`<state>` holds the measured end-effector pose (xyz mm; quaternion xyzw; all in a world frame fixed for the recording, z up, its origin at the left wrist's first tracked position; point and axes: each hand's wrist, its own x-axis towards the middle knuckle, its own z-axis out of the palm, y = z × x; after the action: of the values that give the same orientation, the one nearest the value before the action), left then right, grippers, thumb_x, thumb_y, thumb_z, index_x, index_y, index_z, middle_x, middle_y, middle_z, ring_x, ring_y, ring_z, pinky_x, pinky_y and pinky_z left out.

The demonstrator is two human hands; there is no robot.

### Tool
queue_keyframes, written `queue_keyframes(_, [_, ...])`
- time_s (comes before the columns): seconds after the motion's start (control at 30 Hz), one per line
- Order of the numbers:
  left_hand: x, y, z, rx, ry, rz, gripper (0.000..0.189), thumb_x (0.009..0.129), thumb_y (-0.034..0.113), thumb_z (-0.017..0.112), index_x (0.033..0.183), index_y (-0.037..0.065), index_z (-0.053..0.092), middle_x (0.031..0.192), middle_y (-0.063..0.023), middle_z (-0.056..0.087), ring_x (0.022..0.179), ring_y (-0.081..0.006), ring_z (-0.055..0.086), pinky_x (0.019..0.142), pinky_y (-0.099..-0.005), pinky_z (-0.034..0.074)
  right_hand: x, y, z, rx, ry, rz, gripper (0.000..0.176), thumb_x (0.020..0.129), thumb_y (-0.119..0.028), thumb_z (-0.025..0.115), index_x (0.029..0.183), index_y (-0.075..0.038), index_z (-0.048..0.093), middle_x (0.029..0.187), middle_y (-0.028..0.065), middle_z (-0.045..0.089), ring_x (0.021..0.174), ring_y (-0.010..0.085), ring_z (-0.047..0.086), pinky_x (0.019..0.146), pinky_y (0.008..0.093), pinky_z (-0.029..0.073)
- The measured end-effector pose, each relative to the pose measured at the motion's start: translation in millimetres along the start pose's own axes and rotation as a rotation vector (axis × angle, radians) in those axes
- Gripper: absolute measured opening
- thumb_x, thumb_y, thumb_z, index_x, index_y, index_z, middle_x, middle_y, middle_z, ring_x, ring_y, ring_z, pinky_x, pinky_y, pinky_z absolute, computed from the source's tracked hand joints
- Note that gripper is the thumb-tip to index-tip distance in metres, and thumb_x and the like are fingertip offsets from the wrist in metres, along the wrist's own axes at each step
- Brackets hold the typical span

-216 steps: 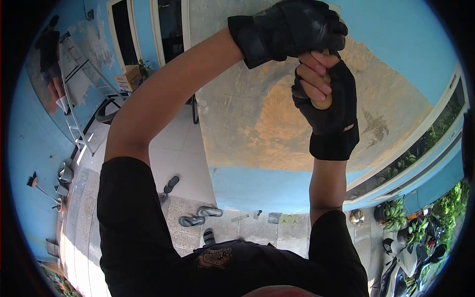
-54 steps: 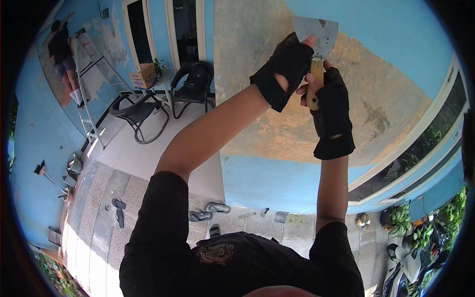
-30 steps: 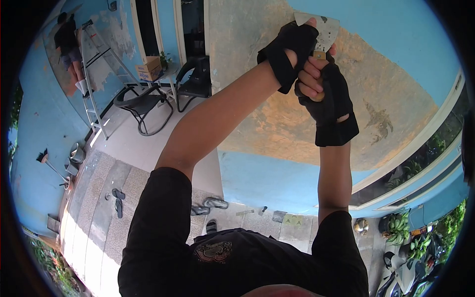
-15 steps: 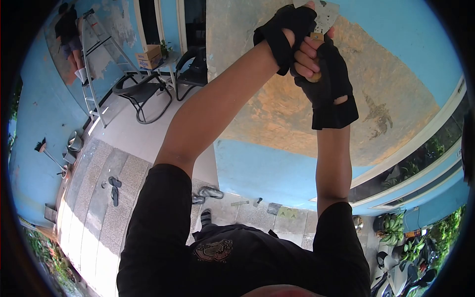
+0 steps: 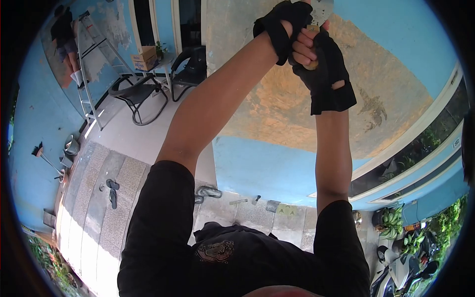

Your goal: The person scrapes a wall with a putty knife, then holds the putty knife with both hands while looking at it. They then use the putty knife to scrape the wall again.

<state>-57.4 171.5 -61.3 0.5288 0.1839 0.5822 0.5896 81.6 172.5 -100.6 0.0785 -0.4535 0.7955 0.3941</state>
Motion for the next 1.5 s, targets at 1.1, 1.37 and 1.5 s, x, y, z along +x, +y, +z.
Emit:
queue_keyframes(1.1, [13, 14, 26, 0.247, 0.338, 0.153, 0.048, 0.106, 0.04, 0.043, 0.082, 0.006, 0.066, 0.061, -0.0006, 0.059, 0.049, -0.0133, 0.049, 0.047, -0.03, 0.04, 13, -16, 13, -0.083, 0.111, 0.027, 0.021, 0.1, -0.009, 0.052, 0.079, -0.008, 0.046, 0.066, -0.0016, 0.043, 0.046, 0.0067, 0.038, 0.042, 0.0214, 0.034])
queue_keyframes(1.37, [35, -4, 12, 0.11, 0.189, 0.287, 0.044, 0.106, 0.039, 0.043, 0.089, 0.004, 0.065, 0.067, -0.0037, 0.062, 0.053, -0.0159, 0.055, 0.049, -0.0314, 0.045, 14, -23, 20, -0.131, 0.13, 0.052, 0.027, 0.101, -0.012, 0.052, 0.075, -0.011, 0.044, 0.057, -0.0044, 0.037, 0.043, 0.0062, 0.034, 0.041, 0.0207, 0.032])
queue_keyframes(1.5, [42, -20, 10, 0.034, 0.153, 0.321, 0.042, 0.106, 0.038, 0.042, 0.094, 0.003, 0.064, 0.071, -0.0057, 0.064, 0.056, -0.0177, 0.059, 0.051, -0.0322, 0.049, 7, -23, 19, -0.197, 0.162, 0.035, 0.027, 0.102, -0.012, 0.051, 0.076, -0.011, 0.044, 0.056, -0.0046, 0.037, 0.043, 0.0054, 0.034, 0.041, 0.02, 0.032])
